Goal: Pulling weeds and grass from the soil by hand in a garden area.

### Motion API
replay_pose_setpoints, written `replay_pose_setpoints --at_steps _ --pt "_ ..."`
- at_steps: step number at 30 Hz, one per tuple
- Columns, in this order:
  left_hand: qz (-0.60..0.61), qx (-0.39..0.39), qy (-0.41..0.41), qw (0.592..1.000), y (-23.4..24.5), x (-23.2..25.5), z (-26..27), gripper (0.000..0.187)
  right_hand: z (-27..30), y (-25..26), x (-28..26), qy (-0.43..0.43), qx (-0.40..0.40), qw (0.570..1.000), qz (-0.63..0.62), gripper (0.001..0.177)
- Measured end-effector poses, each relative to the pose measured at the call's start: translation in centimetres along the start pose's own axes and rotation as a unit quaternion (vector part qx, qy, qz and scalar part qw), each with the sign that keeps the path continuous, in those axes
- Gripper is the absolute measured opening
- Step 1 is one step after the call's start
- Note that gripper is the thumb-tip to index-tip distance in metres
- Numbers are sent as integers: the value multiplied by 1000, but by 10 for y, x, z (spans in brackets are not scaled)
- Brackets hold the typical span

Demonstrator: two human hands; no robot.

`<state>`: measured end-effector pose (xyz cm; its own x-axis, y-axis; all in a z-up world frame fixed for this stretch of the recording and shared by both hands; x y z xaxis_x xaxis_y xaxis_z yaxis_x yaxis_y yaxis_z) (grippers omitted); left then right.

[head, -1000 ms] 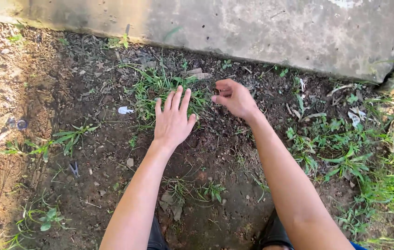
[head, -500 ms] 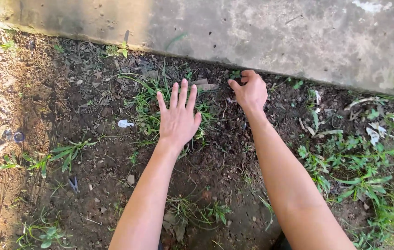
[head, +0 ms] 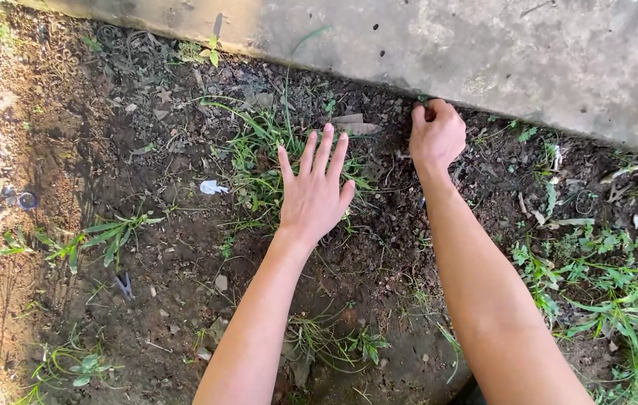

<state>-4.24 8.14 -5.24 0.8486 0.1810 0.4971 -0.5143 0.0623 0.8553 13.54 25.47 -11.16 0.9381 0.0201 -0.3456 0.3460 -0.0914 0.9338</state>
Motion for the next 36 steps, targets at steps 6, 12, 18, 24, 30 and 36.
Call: replay_pose_setpoints --at_steps 6,12,18,24,30,36 --pt "5 8 -3 1000 2 -4 2 76 2 0 9 -40 14 998 -40 18" --pt "35 15 25 999 10 -12 8 75 0 15 36 -81 -62 947 -304 17" --pt "37 14 112 993 23 -33 29 78 -14 83 17 -57 -52 930 -358 19" --pt "36 64 136 988 33 -48 54 78 -29 139 -3 132 158 909 -363 6" --pt "32 59 116 991 33 -30 57 77 32 33 70 27 -267 958 103 17" --pt "5 45 86 995 27 -15 61 78 39 85 62 -23 -223 974 -41 23"
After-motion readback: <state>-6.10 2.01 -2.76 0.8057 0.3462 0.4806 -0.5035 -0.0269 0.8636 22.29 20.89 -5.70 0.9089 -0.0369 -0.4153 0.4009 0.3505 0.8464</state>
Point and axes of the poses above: each hand's wrist, its own z-axis away from the middle knuckle, its own y-axis out of the back of the hand, x = y × z, the point moved 3 cm from there along -z, towards the middle knuckle, and after that the axes turned 9 degrees about z, right-handed, at the moved point
